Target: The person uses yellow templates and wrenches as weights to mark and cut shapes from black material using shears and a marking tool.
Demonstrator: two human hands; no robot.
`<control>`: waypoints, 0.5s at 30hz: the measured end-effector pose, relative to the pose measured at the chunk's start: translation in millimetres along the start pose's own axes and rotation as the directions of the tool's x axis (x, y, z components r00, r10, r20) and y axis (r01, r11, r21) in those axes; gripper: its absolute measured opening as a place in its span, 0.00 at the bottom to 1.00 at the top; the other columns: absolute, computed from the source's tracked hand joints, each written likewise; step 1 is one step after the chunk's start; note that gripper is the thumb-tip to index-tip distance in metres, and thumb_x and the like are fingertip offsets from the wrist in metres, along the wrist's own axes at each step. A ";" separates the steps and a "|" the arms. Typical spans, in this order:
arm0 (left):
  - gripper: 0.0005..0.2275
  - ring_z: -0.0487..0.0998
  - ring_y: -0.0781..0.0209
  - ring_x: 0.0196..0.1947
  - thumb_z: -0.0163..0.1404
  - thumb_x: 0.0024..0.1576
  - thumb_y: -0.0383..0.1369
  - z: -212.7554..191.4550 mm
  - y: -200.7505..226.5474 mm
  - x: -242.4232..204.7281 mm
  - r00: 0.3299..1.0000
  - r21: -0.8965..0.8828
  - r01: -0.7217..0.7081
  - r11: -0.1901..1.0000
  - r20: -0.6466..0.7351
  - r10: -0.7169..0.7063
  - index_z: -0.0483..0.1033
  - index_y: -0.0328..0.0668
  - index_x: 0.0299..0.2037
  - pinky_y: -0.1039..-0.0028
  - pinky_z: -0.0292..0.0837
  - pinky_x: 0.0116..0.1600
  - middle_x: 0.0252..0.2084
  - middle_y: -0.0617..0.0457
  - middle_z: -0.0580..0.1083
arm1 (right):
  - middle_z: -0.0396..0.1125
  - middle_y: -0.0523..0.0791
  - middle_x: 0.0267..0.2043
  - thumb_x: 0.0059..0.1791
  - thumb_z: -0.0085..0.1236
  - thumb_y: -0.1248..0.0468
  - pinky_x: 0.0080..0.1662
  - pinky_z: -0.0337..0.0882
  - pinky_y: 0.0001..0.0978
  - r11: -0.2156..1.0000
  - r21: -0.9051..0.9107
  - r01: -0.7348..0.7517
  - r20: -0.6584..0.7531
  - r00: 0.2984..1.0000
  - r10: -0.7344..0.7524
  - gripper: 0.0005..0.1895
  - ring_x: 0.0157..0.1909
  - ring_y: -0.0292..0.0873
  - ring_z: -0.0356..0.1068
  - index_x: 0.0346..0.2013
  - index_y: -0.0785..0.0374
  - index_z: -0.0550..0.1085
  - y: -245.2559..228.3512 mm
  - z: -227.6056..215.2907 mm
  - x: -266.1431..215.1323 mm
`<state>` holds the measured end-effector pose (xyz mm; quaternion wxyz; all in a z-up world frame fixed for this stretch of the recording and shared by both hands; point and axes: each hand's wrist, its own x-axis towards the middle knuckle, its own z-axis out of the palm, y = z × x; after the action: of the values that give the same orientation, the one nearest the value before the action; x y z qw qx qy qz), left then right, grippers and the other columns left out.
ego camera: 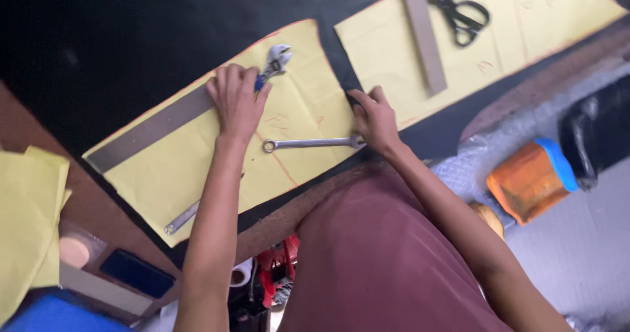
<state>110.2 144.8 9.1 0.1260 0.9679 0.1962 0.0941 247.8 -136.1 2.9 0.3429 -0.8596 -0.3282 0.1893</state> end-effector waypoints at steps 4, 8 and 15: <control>0.25 0.64 0.50 0.60 0.65 0.52 0.45 5.7 26.5 24.0 0.995 -0.038 -0.094 0.995 -0.020 0.093 0.76 0.49 0.58 0.52 0.58 0.61 0.56 0.51 0.67 | 0.63 0.52 0.41 0.49 0.55 0.69 0.41 0.72 0.46 0.997 0.017 -0.081 -0.015 0.997 0.082 0.19 0.36 0.55 0.70 0.56 0.56 0.74 -6.3 -1.7 7.9; 0.29 0.63 0.48 0.58 0.65 0.52 0.48 18.9 51.3 61.0 0.984 0.043 -0.142 0.989 0.110 0.137 0.74 0.47 0.61 0.52 0.58 0.57 0.58 0.49 0.66 | 0.63 0.52 0.42 0.50 0.53 0.67 0.41 0.70 0.48 0.997 -0.027 -0.066 0.026 0.997 0.066 0.20 0.38 0.57 0.69 0.57 0.54 0.73 -9.2 0.9 6.6; 0.40 0.62 0.47 0.58 0.65 0.43 0.52 15.5 70.6 101.5 0.964 0.079 -0.064 0.995 0.261 0.041 0.65 0.61 0.69 0.49 0.58 0.53 0.63 0.52 0.64 | 0.63 0.51 0.38 0.49 0.55 0.68 0.42 0.70 0.46 0.994 0.105 -0.040 0.000 0.999 0.040 0.21 0.38 0.56 0.68 0.57 0.54 0.74 -2.7 -15.2 6.4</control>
<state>230.8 119.6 27.7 0.1059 0.9813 0.1563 -0.0385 259.5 -137.2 14.7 0.3840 -0.8471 -0.3002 0.2121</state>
